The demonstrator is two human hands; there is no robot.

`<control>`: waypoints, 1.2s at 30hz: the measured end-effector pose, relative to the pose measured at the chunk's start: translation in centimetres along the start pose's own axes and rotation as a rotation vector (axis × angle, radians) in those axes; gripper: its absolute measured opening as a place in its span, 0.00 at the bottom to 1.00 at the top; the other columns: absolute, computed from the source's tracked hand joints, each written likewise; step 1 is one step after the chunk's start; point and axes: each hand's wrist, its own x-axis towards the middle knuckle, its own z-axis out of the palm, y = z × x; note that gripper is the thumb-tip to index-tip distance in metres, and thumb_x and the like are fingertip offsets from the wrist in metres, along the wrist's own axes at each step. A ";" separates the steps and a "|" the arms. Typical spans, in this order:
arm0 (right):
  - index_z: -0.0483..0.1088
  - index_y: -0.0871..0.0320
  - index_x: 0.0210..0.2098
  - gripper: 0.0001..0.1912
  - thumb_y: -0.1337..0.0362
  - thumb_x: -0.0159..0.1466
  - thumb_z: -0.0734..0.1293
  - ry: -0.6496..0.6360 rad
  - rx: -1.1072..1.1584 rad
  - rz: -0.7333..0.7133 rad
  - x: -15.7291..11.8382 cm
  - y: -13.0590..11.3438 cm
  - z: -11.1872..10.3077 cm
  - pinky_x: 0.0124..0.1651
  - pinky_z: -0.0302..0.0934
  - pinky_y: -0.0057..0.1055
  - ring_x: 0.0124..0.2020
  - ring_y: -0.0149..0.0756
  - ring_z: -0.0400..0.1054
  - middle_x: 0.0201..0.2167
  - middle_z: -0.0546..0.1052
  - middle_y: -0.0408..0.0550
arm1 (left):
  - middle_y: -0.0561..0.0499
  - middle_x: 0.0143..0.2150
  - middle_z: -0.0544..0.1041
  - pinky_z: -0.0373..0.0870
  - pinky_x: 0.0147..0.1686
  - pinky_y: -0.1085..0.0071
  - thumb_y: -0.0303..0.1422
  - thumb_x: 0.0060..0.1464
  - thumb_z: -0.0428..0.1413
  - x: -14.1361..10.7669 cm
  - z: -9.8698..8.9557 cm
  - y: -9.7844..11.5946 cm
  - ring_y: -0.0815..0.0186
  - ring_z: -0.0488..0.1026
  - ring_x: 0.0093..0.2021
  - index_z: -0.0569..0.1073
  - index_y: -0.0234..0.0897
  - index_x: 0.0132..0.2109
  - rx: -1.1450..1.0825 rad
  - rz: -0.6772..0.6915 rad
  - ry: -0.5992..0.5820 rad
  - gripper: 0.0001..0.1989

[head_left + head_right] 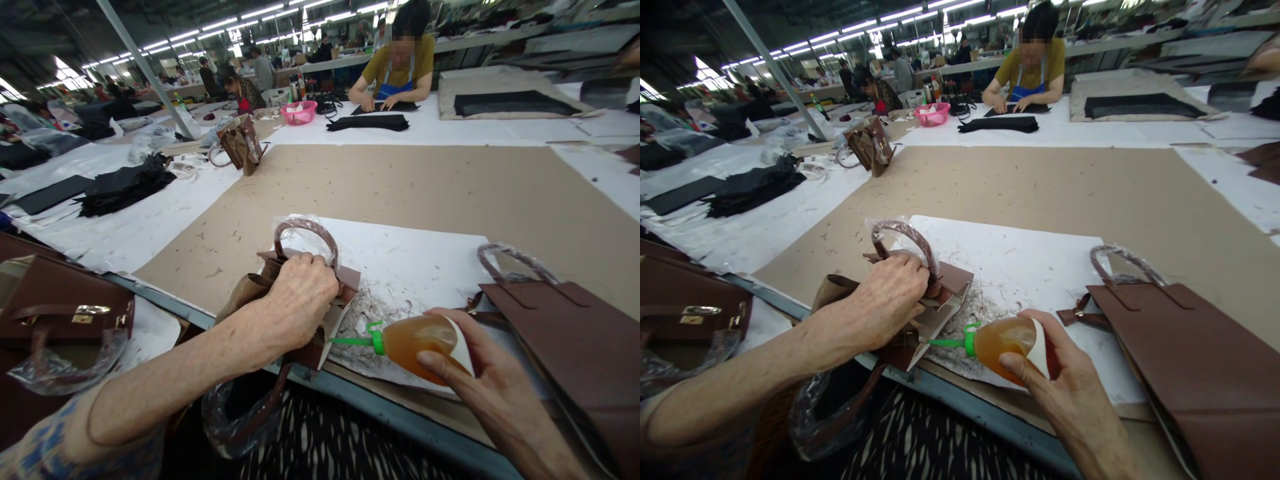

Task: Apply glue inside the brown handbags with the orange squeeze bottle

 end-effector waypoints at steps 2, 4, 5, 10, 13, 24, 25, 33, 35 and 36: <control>0.66 0.51 0.45 0.22 0.47 0.55 0.67 0.006 -0.024 -0.016 0.1 -0.2 -0.2 0.29 0.61 0.30 0.38 0.46 0.67 0.38 0.74 0.44 | 0.39 0.37 0.73 0.68 0.35 0.60 0.29 0.46 0.57 0.1 0.1 0.0 0.54 0.69 0.38 0.71 0.29 0.35 -0.004 -0.001 0.013 0.08; 0.67 0.52 0.44 0.23 0.47 0.54 0.68 0.034 -0.060 -0.044 0.1 -0.4 -0.3 0.29 0.62 0.32 0.36 0.46 0.68 0.36 0.74 0.45 | 0.40 0.36 0.73 0.68 0.35 0.61 0.30 0.45 0.58 0.1 0.2 0.0 0.54 0.69 0.38 0.71 0.29 0.35 -0.006 -0.002 0.014 0.09; 0.67 0.52 0.45 0.24 0.47 0.54 0.68 0.053 -0.071 -0.056 0.1 -0.5 -0.4 0.29 0.62 0.32 0.36 0.47 0.68 0.35 0.73 0.46 | 0.40 0.36 0.73 0.68 0.35 0.61 0.30 0.45 0.58 0.1 0.3 -0.1 0.54 0.69 0.38 0.71 0.29 0.34 -0.005 -0.003 0.016 0.09; 0.66 0.52 0.45 0.24 0.47 0.55 0.68 0.066 -0.066 -0.068 -0.3 -0.8 -0.3 0.28 0.62 0.33 0.37 0.47 0.67 0.34 0.73 0.47 | 0.40 0.35 0.72 0.68 0.35 0.61 0.30 0.45 0.58 0.0 0.5 -0.2 0.55 0.69 0.37 0.71 0.29 0.34 -0.004 0.004 0.044 0.08; 0.64 0.52 0.47 0.24 0.46 0.57 0.66 0.022 -0.083 -0.067 -0.4 -0.6 -0.1 0.24 0.58 0.31 0.35 0.46 0.67 0.33 0.72 0.47 | 0.39 0.35 0.72 0.68 0.35 0.61 0.30 0.45 0.58 0.0 0.4 -0.2 0.54 0.69 0.37 0.71 0.29 0.34 -0.007 0.007 0.026 0.08; 0.62 0.56 0.48 0.26 0.43 0.60 0.62 0.142 -0.313 -0.224 2.0 2.4 1.7 0.29 0.59 0.34 0.27 0.42 0.64 0.29 0.68 0.47 | 0.39 0.35 0.72 0.67 0.35 0.60 0.29 0.46 0.57 0.0 0.2 -0.1 0.54 0.69 0.38 0.71 0.28 0.35 -0.003 0.002 0.007 0.08; 0.62 0.57 0.48 0.26 0.44 0.61 0.62 0.149 -0.321 -0.247 2.2 2.6 1.9 0.31 0.60 0.35 0.30 0.44 0.65 0.33 0.69 0.49 | 0.39 0.35 0.72 0.67 0.35 0.60 0.29 0.46 0.57 0.0 0.2 -0.1 0.53 0.69 0.38 0.71 0.28 0.35 -0.003 0.004 0.007 0.08; 0.52 0.56 0.56 0.23 0.72 0.62 0.56 0.132 -0.550 -0.692 2.1 3.0 1.8 0.39 0.63 0.37 0.46 0.47 0.63 0.48 0.64 0.56 | 0.40 0.35 0.73 0.67 0.35 0.60 0.29 0.44 0.58 0.0 0.3 -0.4 0.54 0.69 0.37 0.71 0.29 0.34 -0.023 -0.009 0.038 0.08; 0.51 0.55 0.58 0.25 0.74 0.61 0.55 0.183 -0.648 -0.747 2.3 2.8 0.8 0.39 0.64 0.38 0.47 0.48 0.63 0.49 0.63 0.57 | 0.40 0.36 0.72 0.67 0.35 0.60 0.29 0.44 0.58 -0.1 0.3 -0.6 0.54 0.69 0.38 0.71 0.29 0.34 -0.041 -0.019 0.053 0.08; 0.52 0.54 0.58 0.25 0.73 0.62 0.56 0.232 -0.654 -0.754 2.5 2.7 0.0 0.41 0.63 0.40 0.47 0.49 0.62 0.50 0.63 0.57 | 0.40 0.36 0.73 0.67 0.36 0.60 0.29 0.44 0.58 -0.1 0.3 -0.8 0.53 0.69 0.38 0.71 0.30 0.34 -0.050 -0.022 0.060 0.08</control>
